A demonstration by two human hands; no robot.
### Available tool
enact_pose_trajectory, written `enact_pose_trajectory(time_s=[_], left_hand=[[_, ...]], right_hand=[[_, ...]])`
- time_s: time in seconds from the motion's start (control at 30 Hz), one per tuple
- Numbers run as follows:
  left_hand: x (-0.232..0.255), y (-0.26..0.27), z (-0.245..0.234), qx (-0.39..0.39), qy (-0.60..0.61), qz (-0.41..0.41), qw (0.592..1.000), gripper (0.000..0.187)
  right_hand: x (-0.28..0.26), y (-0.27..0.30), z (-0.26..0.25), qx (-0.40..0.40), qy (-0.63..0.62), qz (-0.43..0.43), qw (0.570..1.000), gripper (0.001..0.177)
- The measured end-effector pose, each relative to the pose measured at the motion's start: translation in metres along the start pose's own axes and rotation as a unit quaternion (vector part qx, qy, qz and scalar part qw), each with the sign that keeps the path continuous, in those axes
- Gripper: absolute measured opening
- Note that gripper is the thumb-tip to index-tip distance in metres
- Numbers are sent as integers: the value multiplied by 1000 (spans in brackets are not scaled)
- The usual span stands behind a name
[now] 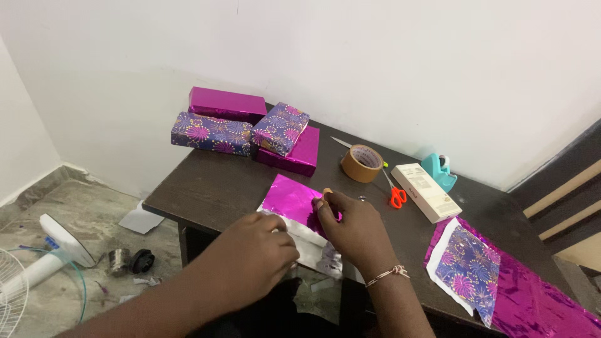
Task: The person wraps a small rectangular box with shiny pink wrapping paper. They fold the paper around the box, apply clear tape to secure the edges, and use scissors to cut the tape. The wrapped box is placed on the table with other already wrapped gifts.
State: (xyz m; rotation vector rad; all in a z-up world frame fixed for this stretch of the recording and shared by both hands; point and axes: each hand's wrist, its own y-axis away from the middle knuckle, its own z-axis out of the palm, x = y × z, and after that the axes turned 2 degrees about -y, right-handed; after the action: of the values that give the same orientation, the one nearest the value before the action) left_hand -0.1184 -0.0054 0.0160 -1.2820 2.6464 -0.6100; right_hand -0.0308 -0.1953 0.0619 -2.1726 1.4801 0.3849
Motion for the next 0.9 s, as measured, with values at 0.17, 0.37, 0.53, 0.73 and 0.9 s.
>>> enact_pose_trajectory(time_s=[0.17, 0.37, 0.53, 0.73, 0.9], left_hand=[[-13, -17, -12, -177, 140, -202, 953, 30], [-40, -26, 3, 189, 5, 27, 982, 47], [-52, -35, 23, 85, 23, -17, 996, 37], [-64, -50, 18, 67, 52, -11, 996, 35], [-72, -68, 3, 46, 101, -1, 994, 32]], right_hand=[[5, -4, 1, -22, 18, 20, 999, 45], [11, -2, 2, -11, -10, 3, 1000, 47], [14, -9, 1, -26, 12, 26, 999, 46], [22, -25, -10, -55, -5, 24, 998, 41], [40, -54, -15, -92, -73, 26, 993, 38]])
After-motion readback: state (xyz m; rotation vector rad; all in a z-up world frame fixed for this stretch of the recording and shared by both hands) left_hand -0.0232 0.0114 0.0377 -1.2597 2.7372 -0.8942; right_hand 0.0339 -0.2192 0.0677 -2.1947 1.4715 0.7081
